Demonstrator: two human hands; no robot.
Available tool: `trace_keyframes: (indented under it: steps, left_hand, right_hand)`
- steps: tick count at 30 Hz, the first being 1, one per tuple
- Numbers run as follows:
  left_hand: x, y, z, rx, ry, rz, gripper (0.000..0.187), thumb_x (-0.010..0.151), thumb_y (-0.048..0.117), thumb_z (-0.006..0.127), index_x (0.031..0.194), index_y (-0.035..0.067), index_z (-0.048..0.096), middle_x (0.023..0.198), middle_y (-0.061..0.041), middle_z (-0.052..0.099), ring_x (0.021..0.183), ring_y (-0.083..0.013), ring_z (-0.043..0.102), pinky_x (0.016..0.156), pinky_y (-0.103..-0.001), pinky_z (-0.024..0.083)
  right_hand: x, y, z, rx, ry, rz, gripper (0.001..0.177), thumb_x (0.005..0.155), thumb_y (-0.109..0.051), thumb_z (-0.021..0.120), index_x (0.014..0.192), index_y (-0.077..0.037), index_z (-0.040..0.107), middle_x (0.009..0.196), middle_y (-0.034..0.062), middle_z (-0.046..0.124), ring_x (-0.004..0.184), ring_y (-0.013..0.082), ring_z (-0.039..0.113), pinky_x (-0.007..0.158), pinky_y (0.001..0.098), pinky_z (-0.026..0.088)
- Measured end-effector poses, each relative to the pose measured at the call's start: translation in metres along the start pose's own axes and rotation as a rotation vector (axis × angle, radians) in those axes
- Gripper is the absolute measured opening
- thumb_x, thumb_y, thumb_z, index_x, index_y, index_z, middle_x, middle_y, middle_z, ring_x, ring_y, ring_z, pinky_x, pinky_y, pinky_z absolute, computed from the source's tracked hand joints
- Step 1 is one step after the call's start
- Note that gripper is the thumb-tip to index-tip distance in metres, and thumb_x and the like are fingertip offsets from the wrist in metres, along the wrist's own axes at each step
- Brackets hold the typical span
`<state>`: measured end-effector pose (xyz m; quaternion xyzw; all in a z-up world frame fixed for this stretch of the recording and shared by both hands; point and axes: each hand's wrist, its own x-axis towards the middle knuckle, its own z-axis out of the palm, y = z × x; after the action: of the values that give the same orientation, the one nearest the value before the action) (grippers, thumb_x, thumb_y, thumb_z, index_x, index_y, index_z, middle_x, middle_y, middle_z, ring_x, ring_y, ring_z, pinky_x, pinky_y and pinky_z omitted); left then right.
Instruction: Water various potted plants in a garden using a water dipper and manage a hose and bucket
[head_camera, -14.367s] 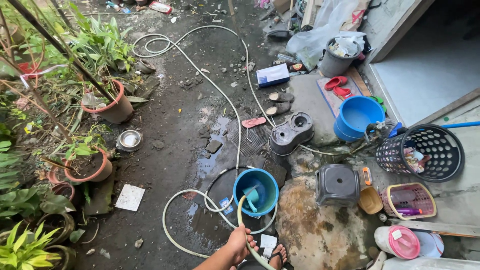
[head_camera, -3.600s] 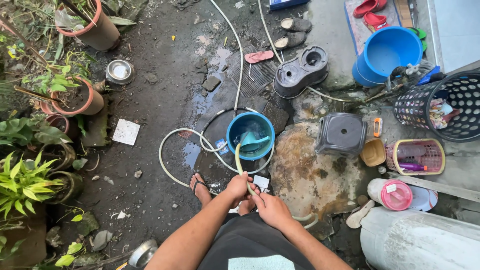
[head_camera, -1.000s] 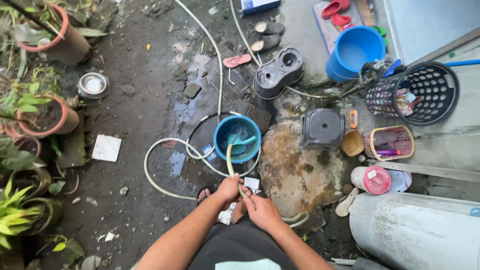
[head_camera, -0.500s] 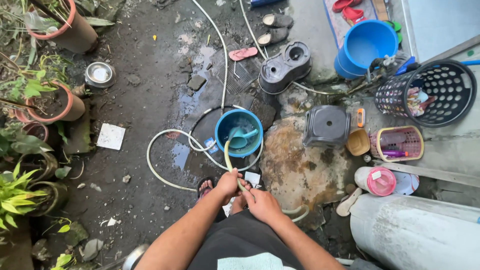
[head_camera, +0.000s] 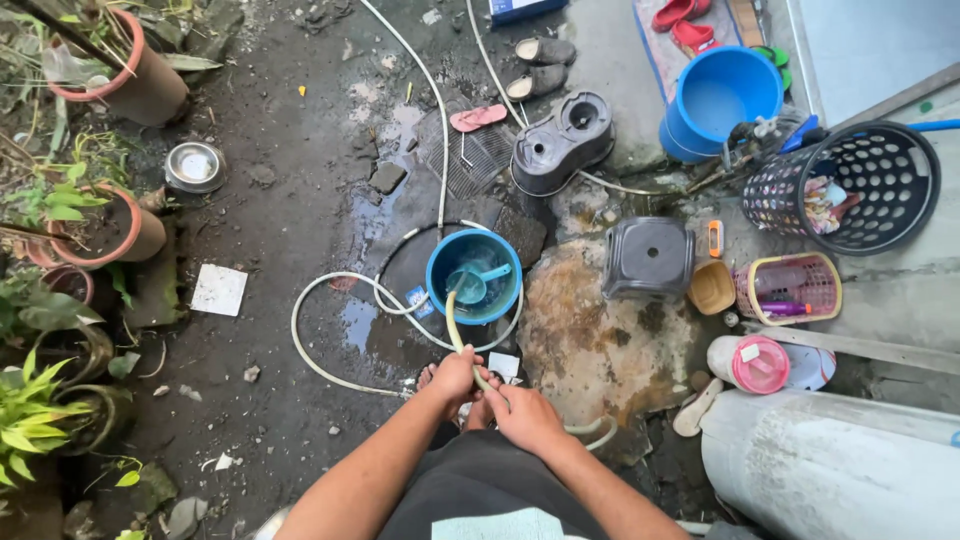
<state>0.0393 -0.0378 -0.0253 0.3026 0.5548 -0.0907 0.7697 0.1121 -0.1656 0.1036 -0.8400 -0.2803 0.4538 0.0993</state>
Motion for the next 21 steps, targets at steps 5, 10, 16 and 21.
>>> trace_keyframes:
  steps: [5, 10, 16, 21]
  left_hand:
    - [0.004, 0.013, -0.008, 0.005, -0.040, -0.042, 0.039, 0.111, 0.042, 0.033, 0.106, 0.009, 0.054, 0.072, -0.008, 0.063, 0.062, -0.0228, 0.066, 0.046, -0.032, 0.043]
    - [-0.006, 0.022, -0.012, -0.017, -0.056, -0.101, 0.038, 0.112, 0.042, 0.032, 0.103, 0.010, 0.052, 0.075, -0.008, 0.062, 0.062, -0.0233, 0.059, 0.050, -0.034, 0.045]
    - [0.006, 0.015, -0.007, -0.051, -0.087, -0.119, 0.038, 0.112, 0.045, 0.031, 0.105, 0.013, 0.051, 0.076, -0.006, 0.065, 0.070, -0.0249, 0.073, 0.052, -0.033, 0.045]
    - [-0.007, 0.040, 0.012, -0.121, -0.046, -0.107, 0.036, 0.112, 0.042, 0.033, 0.104, 0.011, 0.051, 0.079, -0.007, 0.064, 0.075, -0.0254, 0.073, 0.049, -0.031, 0.045]
  right_hand:
    - [-0.001, -0.020, -0.007, -0.008, 0.015, 0.033, 0.050, 0.098, -0.056, 0.041, 0.103, -0.018, 0.074, 0.106, 0.0167, 0.074, 0.102, 0.0428, 0.067, 0.081, 0.0539, 0.050]
    - [0.001, -0.024, -0.004, -0.015, 0.037, 0.032, 0.049, 0.099, -0.055, 0.043, 0.098, -0.017, 0.074, 0.102, 0.0159, 0.075, 0.098, 0.0424, 0.067, 0.077, 0.0551, 0.049]
    - [0.000, -0.020, -0.013, -0.036, 0.042, 0.025, 0.050, 0.099, -0.057, 0.043, 0.099, -0.019, 0.075, 0.093, 0.0145, 0.075, 0.088, 0.0425, 0.069, 0.069, 0.0553, 0.049]
    - [0.017, -0.015, -0.041, -0.078, -0.010, 0.044, 0.048, 0.098, -0.059, 0.041, 0.100, -0.023, 0.073, 0.106, 0.0151, 0.073, 0.105, 0.0446, 0.065, 0.081, 0.0580, 0.049]
